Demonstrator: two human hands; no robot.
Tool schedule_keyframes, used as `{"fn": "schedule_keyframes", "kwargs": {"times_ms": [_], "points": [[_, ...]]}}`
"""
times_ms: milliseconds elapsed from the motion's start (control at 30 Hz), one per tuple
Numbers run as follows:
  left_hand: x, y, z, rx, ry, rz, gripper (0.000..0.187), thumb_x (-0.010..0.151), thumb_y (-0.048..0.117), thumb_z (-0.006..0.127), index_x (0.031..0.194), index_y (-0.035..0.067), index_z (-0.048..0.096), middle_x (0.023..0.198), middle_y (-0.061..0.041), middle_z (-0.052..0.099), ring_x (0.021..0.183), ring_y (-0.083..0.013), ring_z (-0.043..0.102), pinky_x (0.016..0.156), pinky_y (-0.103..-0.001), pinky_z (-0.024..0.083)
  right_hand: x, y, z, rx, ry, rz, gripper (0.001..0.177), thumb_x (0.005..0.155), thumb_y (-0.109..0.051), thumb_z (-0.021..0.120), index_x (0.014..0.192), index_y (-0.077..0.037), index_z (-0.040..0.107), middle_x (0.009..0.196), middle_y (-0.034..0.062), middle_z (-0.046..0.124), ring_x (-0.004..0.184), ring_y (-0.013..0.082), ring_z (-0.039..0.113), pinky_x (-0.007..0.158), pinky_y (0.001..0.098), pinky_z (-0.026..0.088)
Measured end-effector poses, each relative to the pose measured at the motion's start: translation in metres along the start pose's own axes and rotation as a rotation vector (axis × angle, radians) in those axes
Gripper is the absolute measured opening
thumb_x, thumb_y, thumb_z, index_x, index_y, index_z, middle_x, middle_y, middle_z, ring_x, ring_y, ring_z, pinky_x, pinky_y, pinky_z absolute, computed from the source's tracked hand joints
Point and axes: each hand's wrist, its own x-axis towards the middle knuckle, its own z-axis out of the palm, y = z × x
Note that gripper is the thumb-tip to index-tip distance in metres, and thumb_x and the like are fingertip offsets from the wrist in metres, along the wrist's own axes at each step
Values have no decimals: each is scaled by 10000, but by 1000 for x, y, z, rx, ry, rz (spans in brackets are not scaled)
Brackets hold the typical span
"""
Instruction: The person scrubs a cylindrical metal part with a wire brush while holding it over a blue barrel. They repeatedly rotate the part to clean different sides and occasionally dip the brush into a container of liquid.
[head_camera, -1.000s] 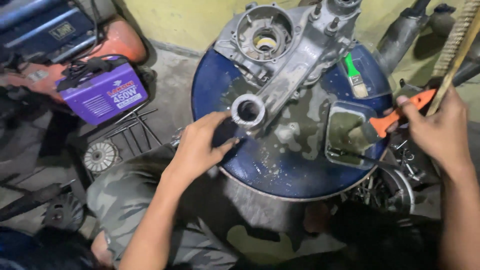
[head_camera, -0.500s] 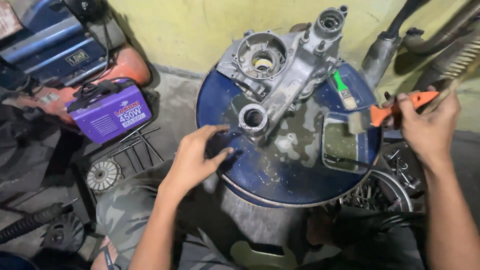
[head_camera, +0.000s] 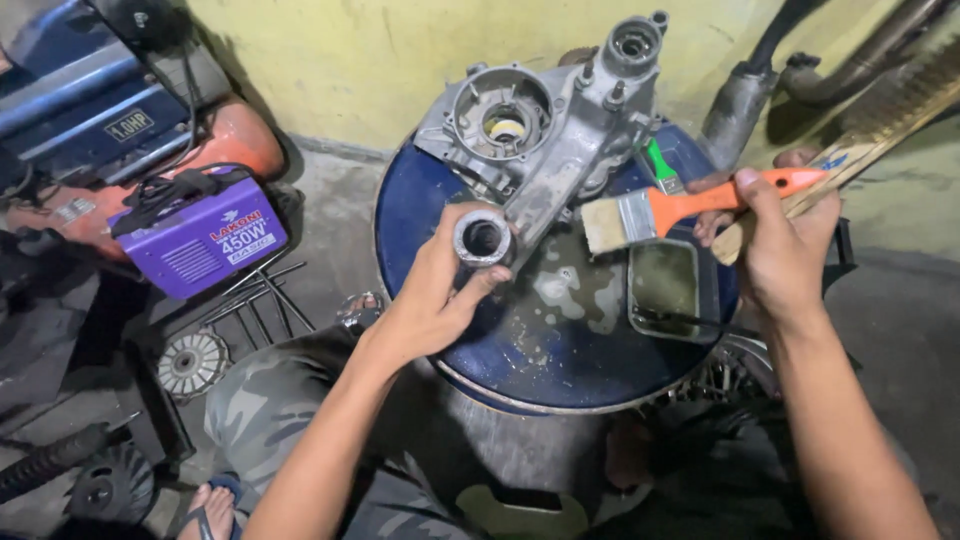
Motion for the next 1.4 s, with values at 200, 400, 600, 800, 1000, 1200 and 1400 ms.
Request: {"fn": "schedule_keyframes", "kwargs": {"times_ms": [200, 400, 600, 800, 1000, 1200, 1400], "points": [[4, -2, 3, 39, 57, -9, 570, 1122, 526, 556, 1427, 55, 458, 1259, -97, 651, 1087, -233, 658, 995, -406, 517, 6, -6, -5, 11, 203, 104, 316, 1193, -37, 621, 1237, -175, 340, 1022, 332, 773, 827, 334, 811, 653, 329, 640], [15, 4, -2, 76, 21, -50, 555, 1117, 491, 566, 1429, 49, 443, 1271, -114, 647, 1096, -266, 659, 988, -417, 498, 14, -7, -8, 7, 197, 122, 340, 1213, -71, 601, 1249, -174, 278, 1073, 327, 781, 616, 291, 665, 600, 329, 618], [32, 12, 3, 91, 31, 33, 488, 1119, 404, 605, 1419, 55, 443, 1271, -141, 649, 1062, -288, 661, 935, -435, 500, 22, 1, -2, 46, 154, 88, 297, 1183, -45, 587, 1233, -149, 313, 1030, 325, 758, 586, 277, 633, 566, 329, 577], [62, 25, -4, 22, 15, 15, 525, 1132, 529, 465, 1372, 66, 401, 1097, -101, 595, 930, -227, 591, 860, -402, 485, 23, 5, -8, 120, 336, 140, 274, 1137, -119, 683, 1246, -217, 451, 998, 231, 780, 652, 251, 690, 547, 337, 576], [65, 29, -10, -6, -2, -10, 508, 1136, 502, 502, 1416, 97, 376, 1184, -119, 617, 980, -242, 624, 894, -408, 486, 6, -9, -6, 258, 254, 34, 180, 1140, -145, 679, 1186, -221, 522, 974, 266, 699, 550, 320, 563, 449, 360, 419], [64, 28, -14, -28, -46, 16, 526, 1158, 519, 451, 1464, 109, 331, 1352, -158, 586, 1068, -276, 636, 932, -417, 475, -35, -33, 39, 293, 230, 153, 214, 1141, -248, 692, 1187, -230, 483, 1143, 267, 739, 730, 274, 700, 701, 317, 646], [61, 33, -16, -56, -61, -8, 545, 1140, 574, 445, 1439, 127, 354, 1191, -112, 565, 991, -240, 564, 935, -399, 459, -37, -23, 38, 51, -74, -46, 356, 1192, -85, 560, 1176, -173, 216, 1056, 304, 676, 741, 301, 651, 809, 397, 582]]}}
